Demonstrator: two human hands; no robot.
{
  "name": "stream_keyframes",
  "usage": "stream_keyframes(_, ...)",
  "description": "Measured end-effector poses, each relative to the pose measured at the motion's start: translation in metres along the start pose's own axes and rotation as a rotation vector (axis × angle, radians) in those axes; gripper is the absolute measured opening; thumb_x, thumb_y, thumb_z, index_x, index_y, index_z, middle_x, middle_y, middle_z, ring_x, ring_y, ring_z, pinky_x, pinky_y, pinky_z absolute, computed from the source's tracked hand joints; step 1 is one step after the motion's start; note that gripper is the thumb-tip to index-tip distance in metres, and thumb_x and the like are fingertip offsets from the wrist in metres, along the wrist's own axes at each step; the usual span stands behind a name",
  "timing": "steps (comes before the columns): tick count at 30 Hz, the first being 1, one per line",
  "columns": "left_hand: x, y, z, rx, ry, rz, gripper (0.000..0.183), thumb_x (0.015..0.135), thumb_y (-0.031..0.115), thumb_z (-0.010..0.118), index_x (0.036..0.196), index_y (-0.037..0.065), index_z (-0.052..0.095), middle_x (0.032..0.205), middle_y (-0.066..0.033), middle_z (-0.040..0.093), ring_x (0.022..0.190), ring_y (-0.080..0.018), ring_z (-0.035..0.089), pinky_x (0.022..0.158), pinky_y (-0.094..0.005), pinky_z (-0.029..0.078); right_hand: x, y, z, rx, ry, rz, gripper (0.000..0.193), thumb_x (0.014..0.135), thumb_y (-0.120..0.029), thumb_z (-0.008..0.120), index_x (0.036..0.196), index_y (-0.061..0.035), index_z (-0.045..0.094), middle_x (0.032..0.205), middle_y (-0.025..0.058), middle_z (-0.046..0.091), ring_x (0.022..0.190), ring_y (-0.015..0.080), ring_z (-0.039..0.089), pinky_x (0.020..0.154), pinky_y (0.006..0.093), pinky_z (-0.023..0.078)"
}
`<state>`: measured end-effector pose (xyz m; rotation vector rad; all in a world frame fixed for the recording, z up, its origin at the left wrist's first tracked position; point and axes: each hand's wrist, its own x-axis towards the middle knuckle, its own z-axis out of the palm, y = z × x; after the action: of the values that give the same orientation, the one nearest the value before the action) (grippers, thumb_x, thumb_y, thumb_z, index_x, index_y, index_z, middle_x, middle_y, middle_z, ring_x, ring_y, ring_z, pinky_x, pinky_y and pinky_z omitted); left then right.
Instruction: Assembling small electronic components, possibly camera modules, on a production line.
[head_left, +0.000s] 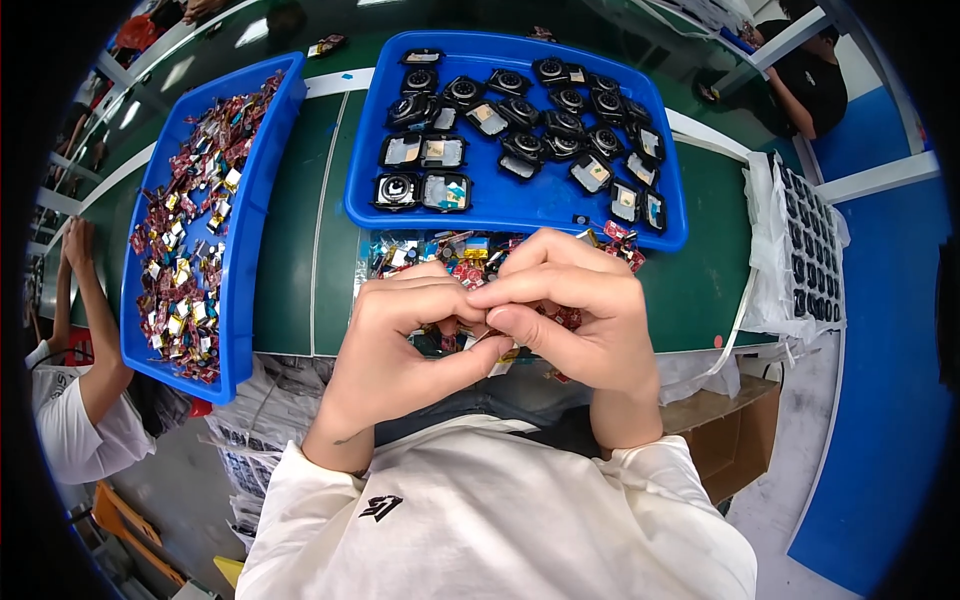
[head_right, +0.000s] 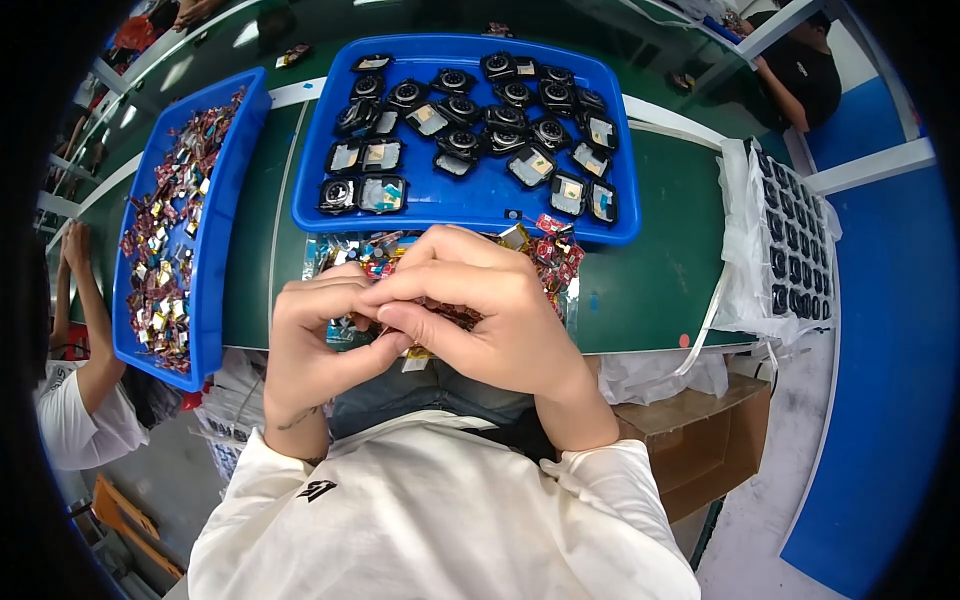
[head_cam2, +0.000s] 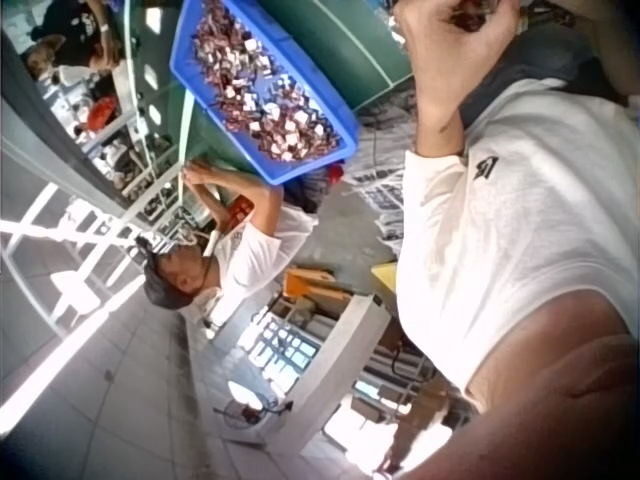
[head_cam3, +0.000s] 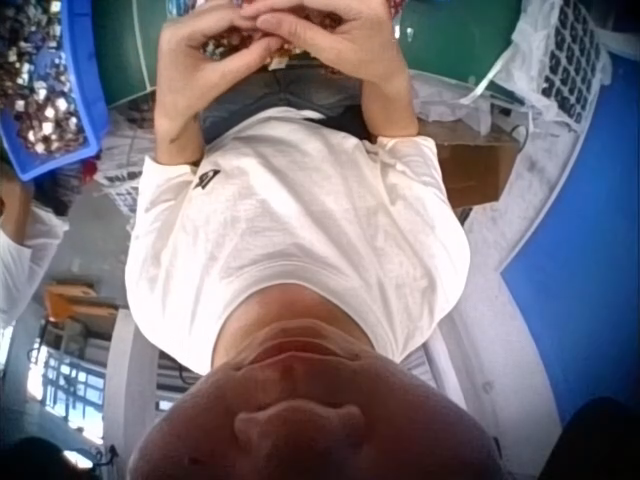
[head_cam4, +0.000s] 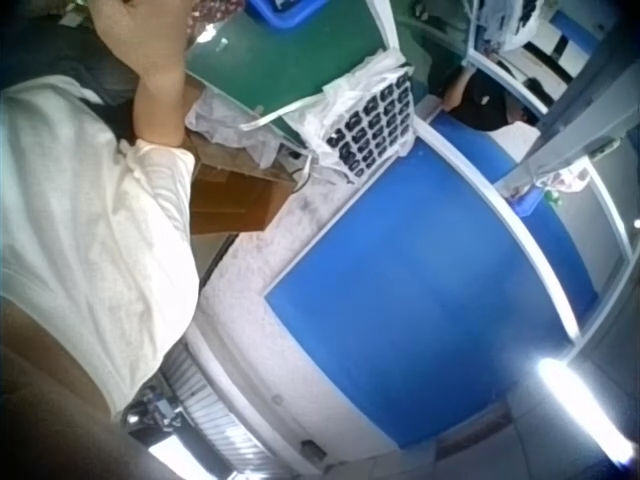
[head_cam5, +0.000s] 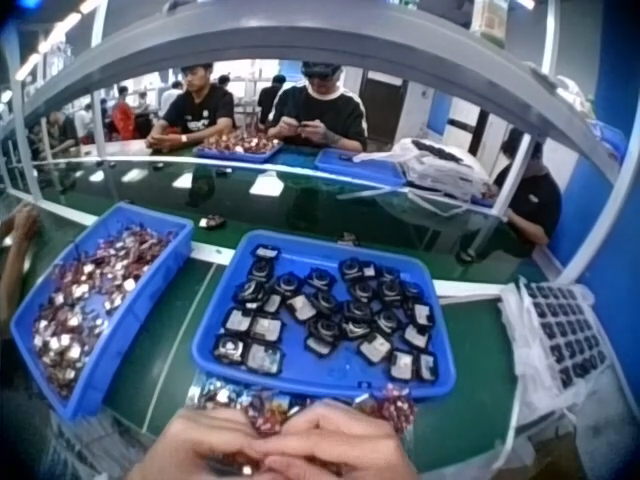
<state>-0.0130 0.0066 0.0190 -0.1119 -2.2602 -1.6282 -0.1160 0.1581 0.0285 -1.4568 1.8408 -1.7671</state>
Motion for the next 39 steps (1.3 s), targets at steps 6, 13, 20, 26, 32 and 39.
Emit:
stream_keyframes(6, -0.003, -0.005, -0.002, -0.027, 0.062, -0.013, 0.011, 0.066, 0.001, 0.073, 0.076, 0.003, 0.068, 0.065, -0.0018, 0.062, 0.058, -0.0098, 0.050, 0.054, -0.0228, 0.038, -0.001, 0.007, -0.008, -0.013, 0.074, 0.001, 0.012, 0.071, 0.001, 0.073, 0.083, -0.0006, 0.070, 0.075, 0.0052, 0.062, 0.064, 0.0106, 0.053, 0.050, 0.0218, 0.039)
stream_keyframes(13, -0.004, -0.002, 0.000, -0.068, 0.078, 0.029, 0.011, 0.069, 0.002, 0.075, 0.078, 0.003, 0.069, 0.067, -0.0033, 0.063, 0.059, -0.0101, 0.051, 0.056, -0.0232, 0.037, -0.003, 0.009, -0.004, 0.074, 0.113, 0.033, 0.009, 0.069, 0.001, 0.076, 0.074, -0.0020, 0.069, 0.070, 0.0033, 0.061, 0.059, 0.0054, 0.050, 0.048, 0.0183, 0.036)
stream_keyframes(20, -0.007, -0.004, 0.003, -0.011, 0.165, 0.027, 0.010, 0.070, 0.002, 0.074, 0.079, 0.003, 0.070, 0.067, -0.0040, 0.063, 0.062, -0.0111, 0.053, 0.055, -0.0231, 0.039, -0.009, 0.015, -0.001, 0.256, 0.117, 0.135, 0.010, 0.073, -0.002, 0.075, 0.071, -0.0004, 0.066, 0.073, 0.0038, 0.059, 0.057, 0.0044, 0.048, 0.048, 0.0181, 0.035)
stream_keyframes(26, -0.007, -0.008, 0.003, -0.167, 0.103, 0.042, 0.008, 0.072, 0.003, 0.074, 0.077, 0.001, 0.067, 0.069, -0.0039, 0.062, 0.064, -0.0117, 0.053, 0.058, -0.0234, 0.040, -0.009, 0.013, 0.009, 0.682, 0.011, 0.169, 0.021, 0.085, -0.013, 0.068, 0.073, 0.0009, 0.059, 0.074, 0.0051, 0.057, 0.064, 0.0074, 0.049, 0.055, 0.0200, 0.038)
stream_keyframes(32, -0.008, -0.008, 0.001, -0.375, 0.139, 0.038, 0.007, 0.075, -0.001, 0.071, 0.076, -0.002, 0.064, 0.076, -0.0071, 0.061, 0.070, -0.0120, 0.054, 0.062, -0.0231, 0.040, -0.008, 0.014, -0.003, 0.781, 0.049, 0.195, 0.022, 0.087, -0.015, 0.067, 0.073, -0.0003, 0.058, 0.074, 0.0059, 0.057, 0.062, 0.0066, 0.047, 0.053, 0.0199, 0.036)
stream_keyframes(39, -0.015, -0.025, -0.014, -0.498, 0.375, -0.067, 0.007, 0.080, -0.004, 0.066, 0.086, -0.005, 0.064, 0.081, -0.0068, 0.061, 0.074, -0.0100, 0.054, 0.066, -0.0210, 0.042, 0.016, 0.002, -0.019, -0.412, -0.006, 0.122, 0.011, 0.074, -0.007, 0.070, 0.080, -0.0010, 0.065, 0.077, 0.0100, 0.064, 0.063, 0.0228, 0.059, 0.054, 0.0339, 0.044)
